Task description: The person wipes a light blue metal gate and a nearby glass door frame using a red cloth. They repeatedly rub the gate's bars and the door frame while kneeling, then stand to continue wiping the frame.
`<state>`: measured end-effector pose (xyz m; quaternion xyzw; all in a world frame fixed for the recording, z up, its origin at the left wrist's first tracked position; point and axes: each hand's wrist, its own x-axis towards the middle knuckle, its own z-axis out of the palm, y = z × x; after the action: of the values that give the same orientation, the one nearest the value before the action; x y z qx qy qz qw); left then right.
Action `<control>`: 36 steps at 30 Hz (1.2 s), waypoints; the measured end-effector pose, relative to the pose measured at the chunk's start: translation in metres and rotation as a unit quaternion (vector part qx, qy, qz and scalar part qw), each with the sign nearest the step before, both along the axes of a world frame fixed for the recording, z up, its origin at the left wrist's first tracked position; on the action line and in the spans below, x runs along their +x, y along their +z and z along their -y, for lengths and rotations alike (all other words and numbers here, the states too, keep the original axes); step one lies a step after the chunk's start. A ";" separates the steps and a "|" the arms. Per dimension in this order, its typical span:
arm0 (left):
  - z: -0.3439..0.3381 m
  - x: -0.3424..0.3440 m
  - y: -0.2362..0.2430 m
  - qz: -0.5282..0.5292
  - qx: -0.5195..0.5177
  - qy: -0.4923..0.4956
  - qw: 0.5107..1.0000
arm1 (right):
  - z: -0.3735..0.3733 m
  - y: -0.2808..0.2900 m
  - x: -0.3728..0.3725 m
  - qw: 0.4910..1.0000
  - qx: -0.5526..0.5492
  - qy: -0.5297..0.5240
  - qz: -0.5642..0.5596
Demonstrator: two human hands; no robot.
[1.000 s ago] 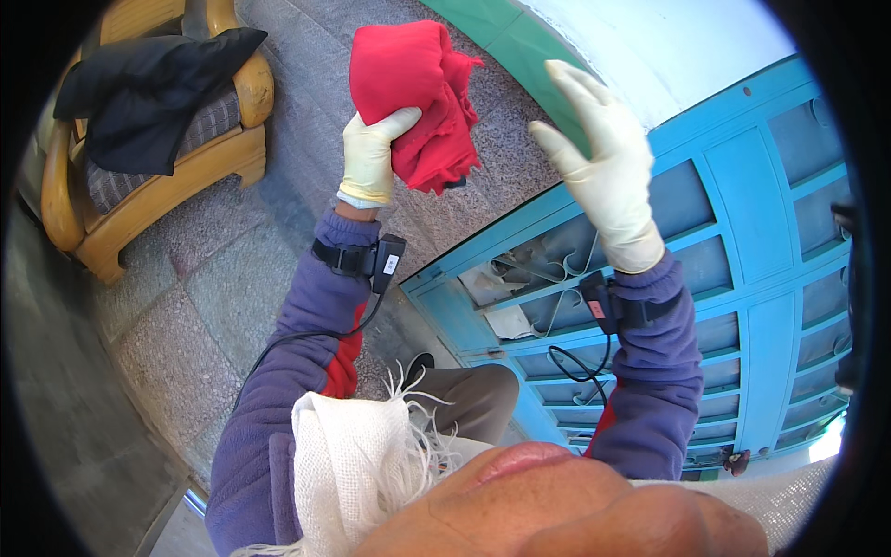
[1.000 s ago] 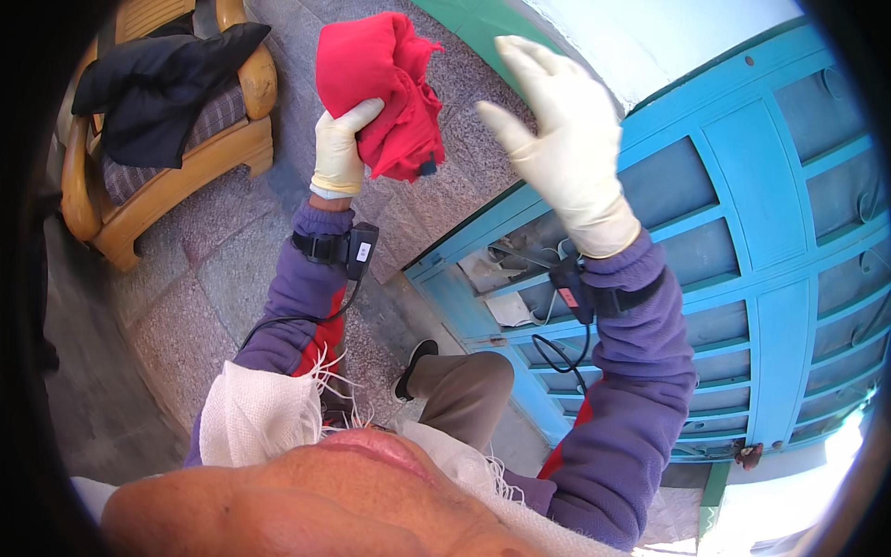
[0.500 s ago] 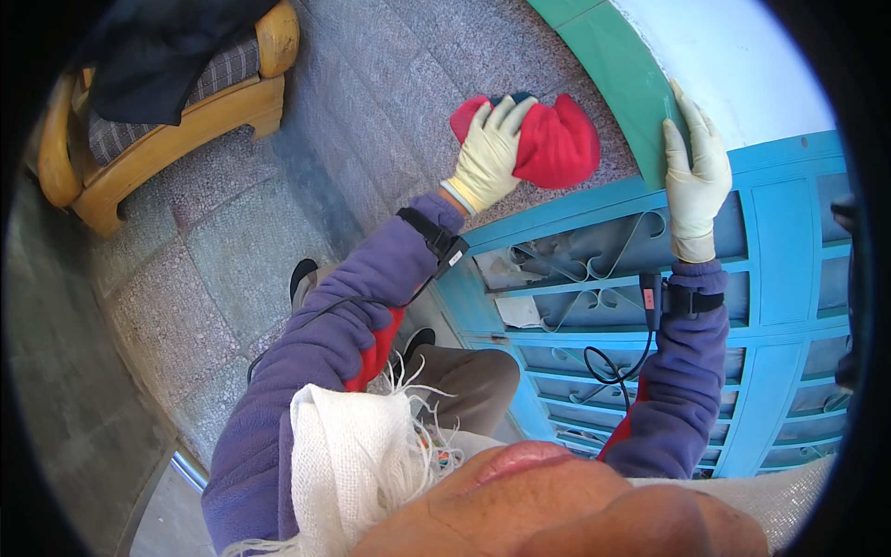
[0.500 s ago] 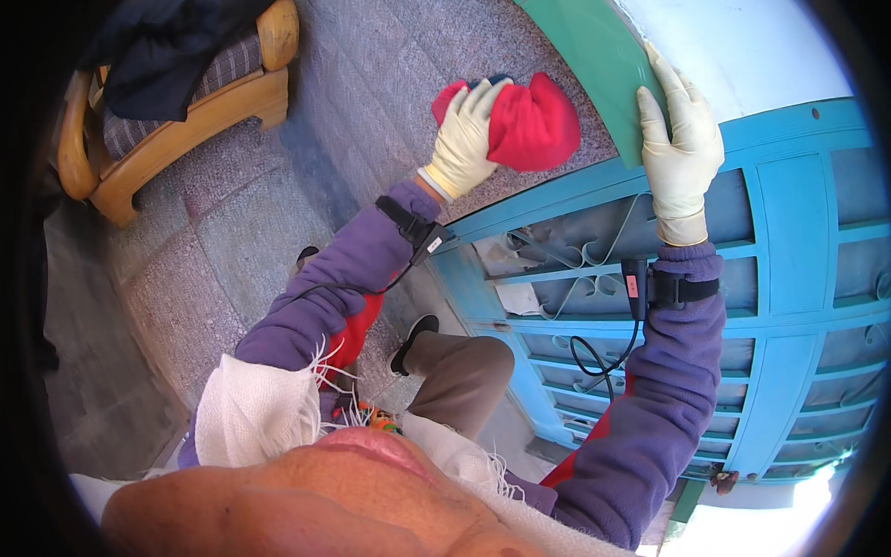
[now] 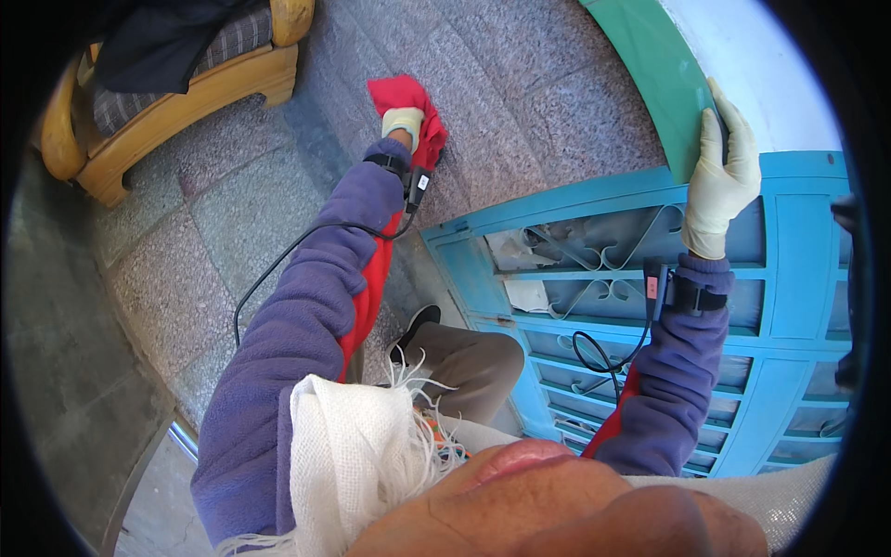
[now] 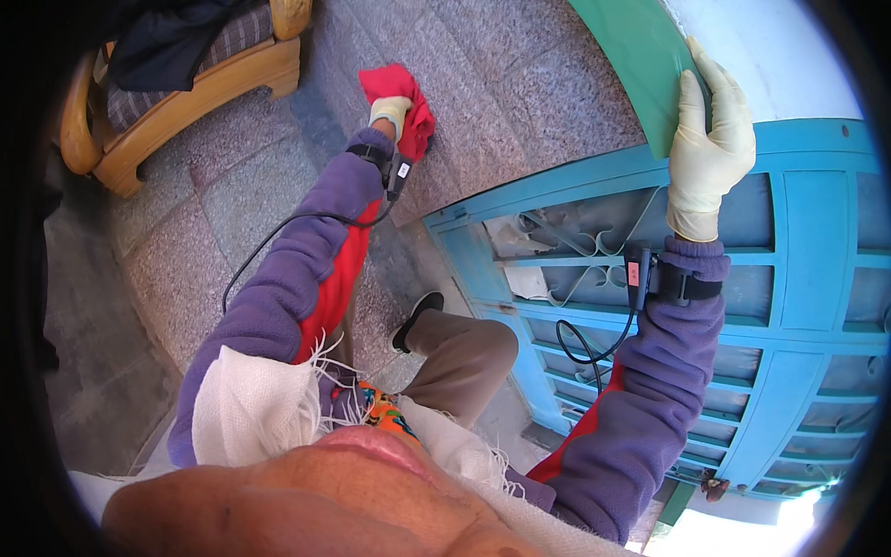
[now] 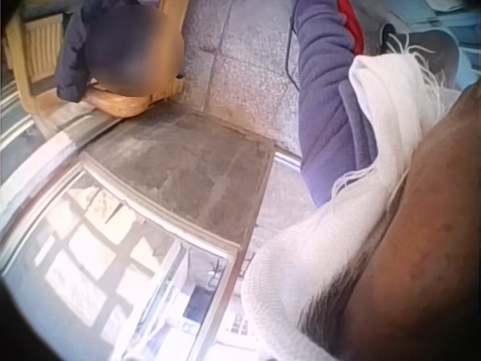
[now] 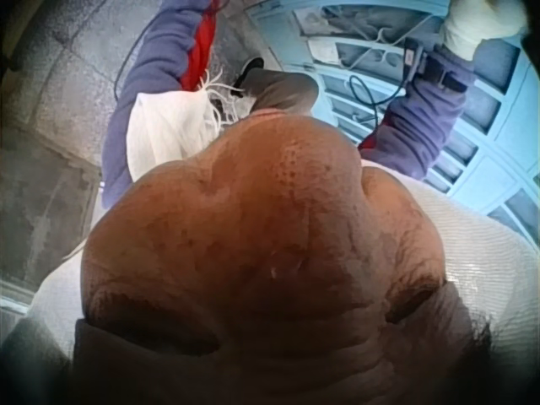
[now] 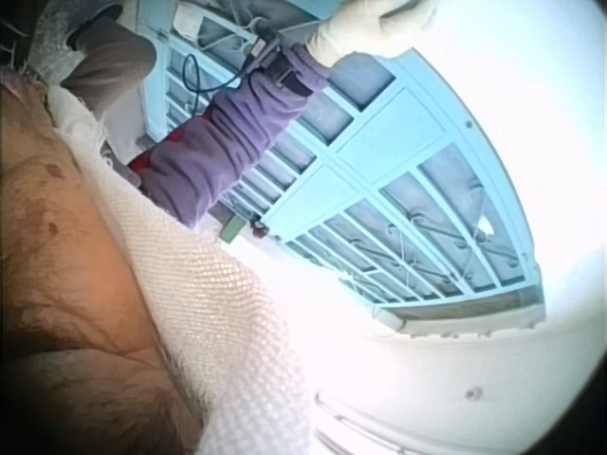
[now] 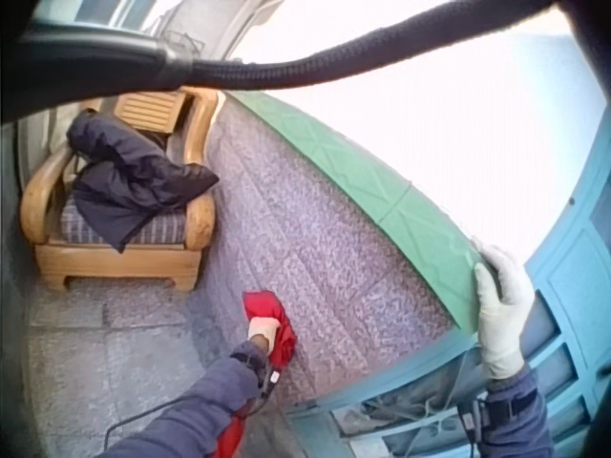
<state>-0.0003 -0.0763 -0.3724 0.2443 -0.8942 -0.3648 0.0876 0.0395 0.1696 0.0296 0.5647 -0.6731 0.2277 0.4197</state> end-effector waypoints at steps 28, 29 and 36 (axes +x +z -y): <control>0.025 -0.054 -0.100 0.034 0.404 0.160 0.900 | 0.000 -0.015 -0.011 0.976 -0.122 0.126 0.129; 0.016 -0.052 -0.079 -0.005 0.436 0.186 0.881 | 0.000 -0.016 -0.012 0.975 -0.128 0.131 0.124; -0.111 0.049 0.116 -0.259 0.271 0.148 0.915 | 0.004 -0.020 -0.008 0.968 -0.158 0.141 0.133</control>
<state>0.0487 0.0348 -0.2567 0.2845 -0.6607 -0.6267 0.2997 0.0312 0.1656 0.0094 0.5450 -0.5921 0.4608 0.3743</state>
